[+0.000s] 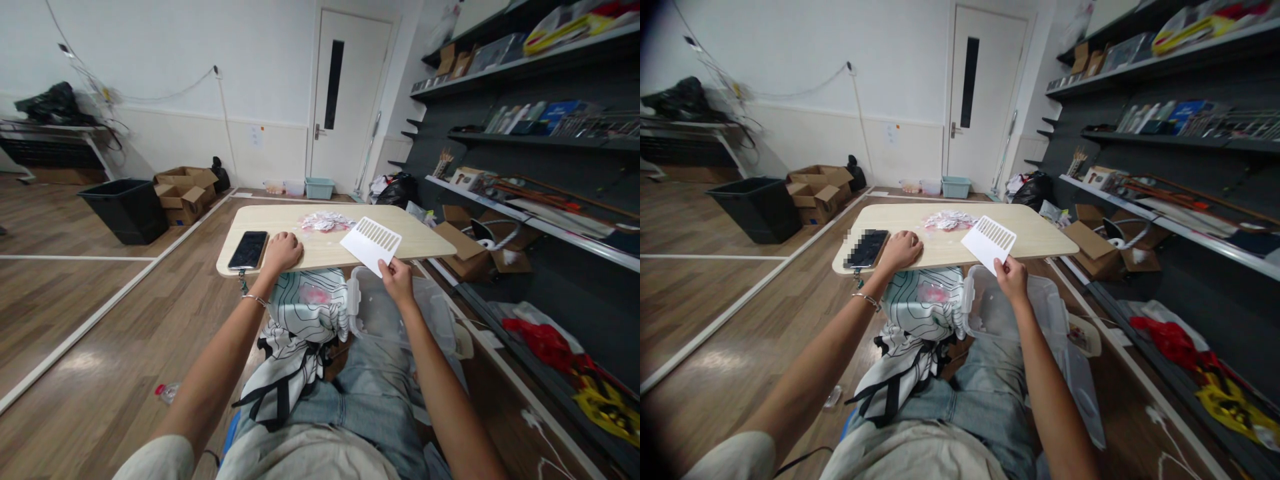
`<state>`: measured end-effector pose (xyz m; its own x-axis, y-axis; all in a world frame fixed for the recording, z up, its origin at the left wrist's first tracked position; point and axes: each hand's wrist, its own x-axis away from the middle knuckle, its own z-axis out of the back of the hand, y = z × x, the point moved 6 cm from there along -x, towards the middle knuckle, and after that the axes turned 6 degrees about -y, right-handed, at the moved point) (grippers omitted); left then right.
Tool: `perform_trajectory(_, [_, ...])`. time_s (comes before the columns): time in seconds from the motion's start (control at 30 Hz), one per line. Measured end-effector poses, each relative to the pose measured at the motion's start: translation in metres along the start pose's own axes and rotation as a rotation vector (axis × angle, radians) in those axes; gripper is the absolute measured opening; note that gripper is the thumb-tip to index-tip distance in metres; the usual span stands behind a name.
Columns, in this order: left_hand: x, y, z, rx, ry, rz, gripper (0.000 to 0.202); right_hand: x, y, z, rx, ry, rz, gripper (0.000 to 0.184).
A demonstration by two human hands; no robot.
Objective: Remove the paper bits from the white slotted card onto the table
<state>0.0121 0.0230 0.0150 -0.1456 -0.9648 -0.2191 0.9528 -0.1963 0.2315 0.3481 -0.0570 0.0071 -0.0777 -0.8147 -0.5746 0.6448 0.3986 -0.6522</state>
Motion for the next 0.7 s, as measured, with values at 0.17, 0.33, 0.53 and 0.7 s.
perform_trajectory(0.17, [0.001,0.0,0.001,0.0,0.005,0.006,0.04,0.0,0.002,-0.002,-0.004,-0.013,-0.003,0.038])
perform_trajectory(0.33, [0.0,0.0,0.0,0.008,0.003,0.001,0.04,-0.001,0.001,-0.003,-0.003,-0.013,-0.003,0.038])
perform_trajectory(0.53, [0.001,0.0,0.0,0.006,0.005,0.004,0.039,0.002,-0.004,0.0,0.013,0.001,-0.003,0.039])
perform_trajectory(0.7, [0.001,0.0,0.001,0.006,0.012,-0.004,0.039,0.006,-0.014,0.003,0.054,0.009,0.007,0.04])
